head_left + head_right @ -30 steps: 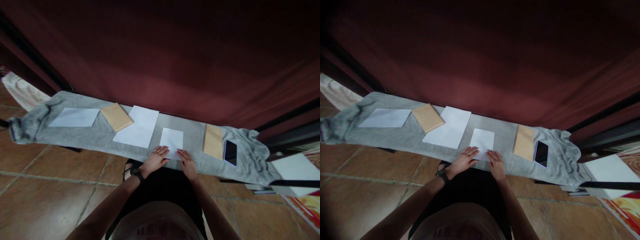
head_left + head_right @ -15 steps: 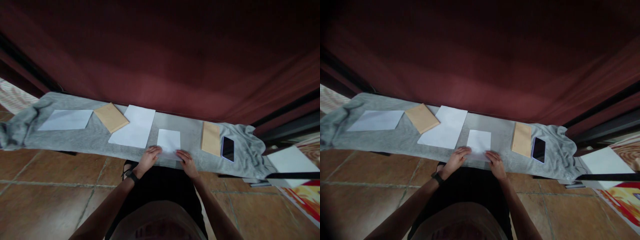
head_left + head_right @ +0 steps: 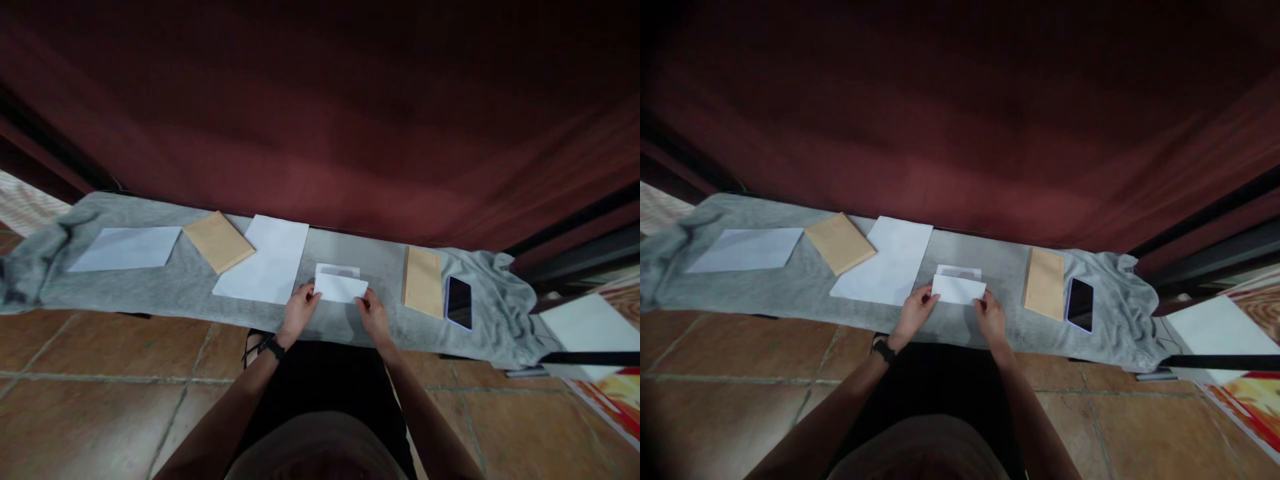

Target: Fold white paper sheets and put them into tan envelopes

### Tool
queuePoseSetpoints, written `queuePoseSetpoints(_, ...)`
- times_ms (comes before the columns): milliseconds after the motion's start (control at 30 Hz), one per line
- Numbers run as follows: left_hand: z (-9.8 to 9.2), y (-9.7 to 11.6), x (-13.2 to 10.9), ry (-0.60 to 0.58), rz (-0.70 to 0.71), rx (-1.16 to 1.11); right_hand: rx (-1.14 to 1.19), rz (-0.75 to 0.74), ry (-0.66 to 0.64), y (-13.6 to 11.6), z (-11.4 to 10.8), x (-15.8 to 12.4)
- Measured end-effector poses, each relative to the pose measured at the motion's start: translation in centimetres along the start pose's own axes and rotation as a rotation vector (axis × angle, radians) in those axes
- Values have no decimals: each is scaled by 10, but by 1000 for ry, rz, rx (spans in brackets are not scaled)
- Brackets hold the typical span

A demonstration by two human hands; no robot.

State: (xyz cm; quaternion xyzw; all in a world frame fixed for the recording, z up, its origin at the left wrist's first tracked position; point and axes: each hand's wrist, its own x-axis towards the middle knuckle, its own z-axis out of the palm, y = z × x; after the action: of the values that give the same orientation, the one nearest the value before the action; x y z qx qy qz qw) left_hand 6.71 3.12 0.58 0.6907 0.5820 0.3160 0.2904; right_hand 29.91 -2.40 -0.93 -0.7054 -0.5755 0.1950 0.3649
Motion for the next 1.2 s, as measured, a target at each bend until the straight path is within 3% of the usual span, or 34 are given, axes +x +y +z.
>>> queuePoseSetpoints(200,3,10,9,33,-81,75,-34,22,19,-6,0,6)
queuePoseSetpoints(467,6,21,21,54,-134,272,-240,160,30,-22,4,20)
queuePoseSetpoints(933,11,22,20,56,-64,428,-367,41,133,-19,16,18)
queuePoseSetpoints(1200,13,21,27,7,-81,465,-492,-5,86,-22,18,19)
